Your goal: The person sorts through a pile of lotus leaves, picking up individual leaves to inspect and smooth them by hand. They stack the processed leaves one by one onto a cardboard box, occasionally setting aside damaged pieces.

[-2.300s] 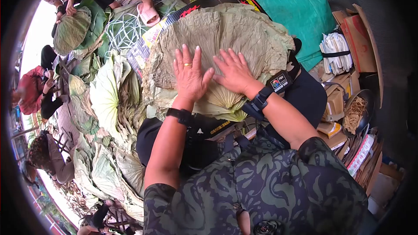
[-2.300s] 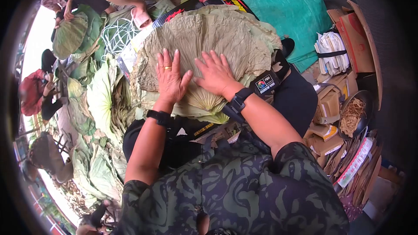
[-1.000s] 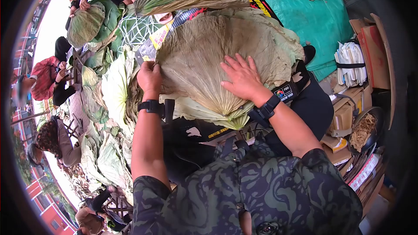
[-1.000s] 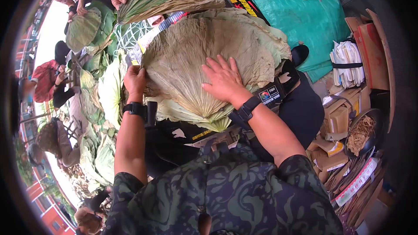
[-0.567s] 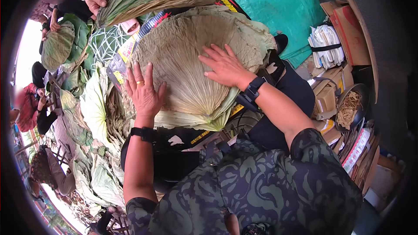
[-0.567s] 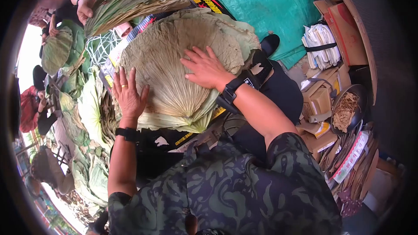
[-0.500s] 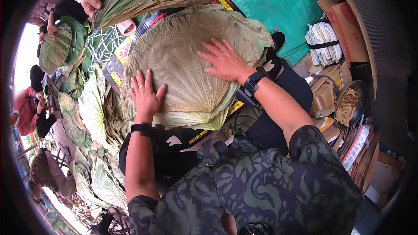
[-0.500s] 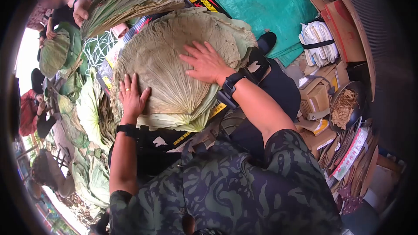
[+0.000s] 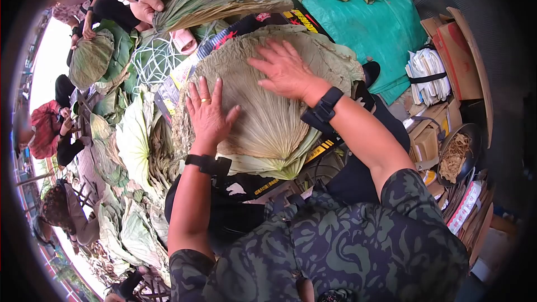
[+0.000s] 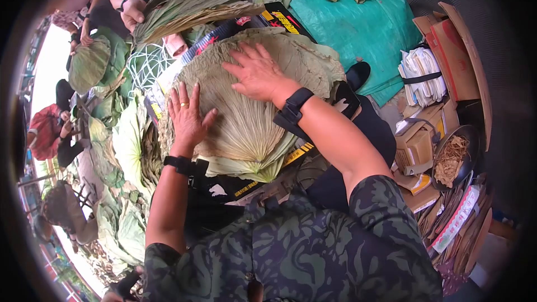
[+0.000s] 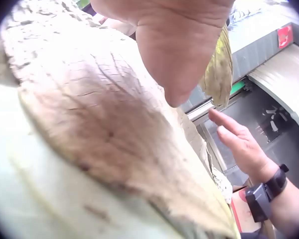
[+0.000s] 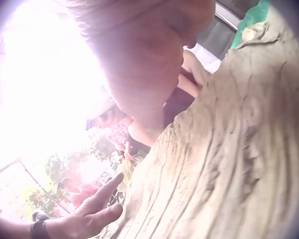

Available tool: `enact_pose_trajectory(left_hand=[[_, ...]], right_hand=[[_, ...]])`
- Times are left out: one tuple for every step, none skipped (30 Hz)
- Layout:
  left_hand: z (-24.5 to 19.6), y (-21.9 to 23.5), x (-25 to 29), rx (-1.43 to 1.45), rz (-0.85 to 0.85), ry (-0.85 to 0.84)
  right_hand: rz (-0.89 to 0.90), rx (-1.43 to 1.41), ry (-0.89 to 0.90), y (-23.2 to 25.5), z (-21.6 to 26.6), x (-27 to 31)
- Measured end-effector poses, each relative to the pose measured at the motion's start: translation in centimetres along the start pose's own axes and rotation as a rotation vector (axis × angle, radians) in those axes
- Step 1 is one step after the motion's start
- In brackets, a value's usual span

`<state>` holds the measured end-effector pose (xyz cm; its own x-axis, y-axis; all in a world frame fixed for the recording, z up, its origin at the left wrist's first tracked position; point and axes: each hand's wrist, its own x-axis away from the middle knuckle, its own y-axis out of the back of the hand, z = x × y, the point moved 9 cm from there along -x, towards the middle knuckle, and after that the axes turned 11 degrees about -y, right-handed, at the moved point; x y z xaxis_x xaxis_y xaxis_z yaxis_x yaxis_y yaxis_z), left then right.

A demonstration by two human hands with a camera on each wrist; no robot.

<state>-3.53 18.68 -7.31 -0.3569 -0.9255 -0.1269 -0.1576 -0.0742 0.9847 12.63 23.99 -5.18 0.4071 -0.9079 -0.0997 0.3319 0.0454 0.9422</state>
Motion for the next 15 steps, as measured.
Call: enact_pose_trajectory(left_hand=[[0.4,-0.1,-0.1,-0.004,-0.011,0.007],[1.9,-2.1,0.2,0.054,0.136,0.122],[3.3,-3.9,0.5,0.114,0.272,0.234],[3.5,-4.3,0.9,0.095,0.281,0.200],[3.5,-4.6,1.1,0.107,0.306,0.184],[3.6,-4.7,1.1,0.109,0.304,0.175],[3.7,-4.9,1.3,0.113,0.307,0.168],[3.7,-4.8,1.4,0.140,0.296,0.167],[3.8,-4.6,1.3,0.147,0.285,0.172],[3.8,-4.4,1.2,0.164,0.283,0.172],[3.8,-4.2,1.2,0.178,0.283,0.173],[3.8,-4.0,1.2,0.181,0.276,0.178],[3.8,-2.2,1.0,0.192,0.069,0.179],[3.8,-0.2,1.0,0.200,-0.138,0.179],[3.6,0.7,1.0,0.196,-0.144,0.183]], right_hand=[[-0.006,-0.008,0.053,-0.9,0.6,-0.8],[0.076,0.040,-0.026,-2.5,-0.6,-1.5],[0.060,0.052,-0.010,-3.1,-1.6,-1.5],[0.097,0.019,-0.075,-4.0,-3.6,-1.1],[0.138,-0.016,-0.143,-4.5,-4.9,-1.0],[0.130,-0.005,-0.128,-3.9,-4.4,-1.2],[0.130,0.034,-0.141,-3.5,-4.3,-1.1],[0.132,0.073,-0.161,-2.9,-4.1,-1.1],[0.131,0.085,-0.154,-2.4,-3.7,-1.6],[0.134,-0.284,-0.240,-1.8,-3.6,-2.5],[0.136,-0.656,-0.323,-1.4,-3.4,-3.2],[0.138,-0.651,-0.316,-0.4,-2.2,-4.1],[0.202,-1.134,-0.480,-0.3,-1.8,-4.9],[0.265,-1.620,-0.640,-0.8,-0.9,-5.5],[0.269,-1.619,-0.632,-0.5,-0.1,-6.7]])
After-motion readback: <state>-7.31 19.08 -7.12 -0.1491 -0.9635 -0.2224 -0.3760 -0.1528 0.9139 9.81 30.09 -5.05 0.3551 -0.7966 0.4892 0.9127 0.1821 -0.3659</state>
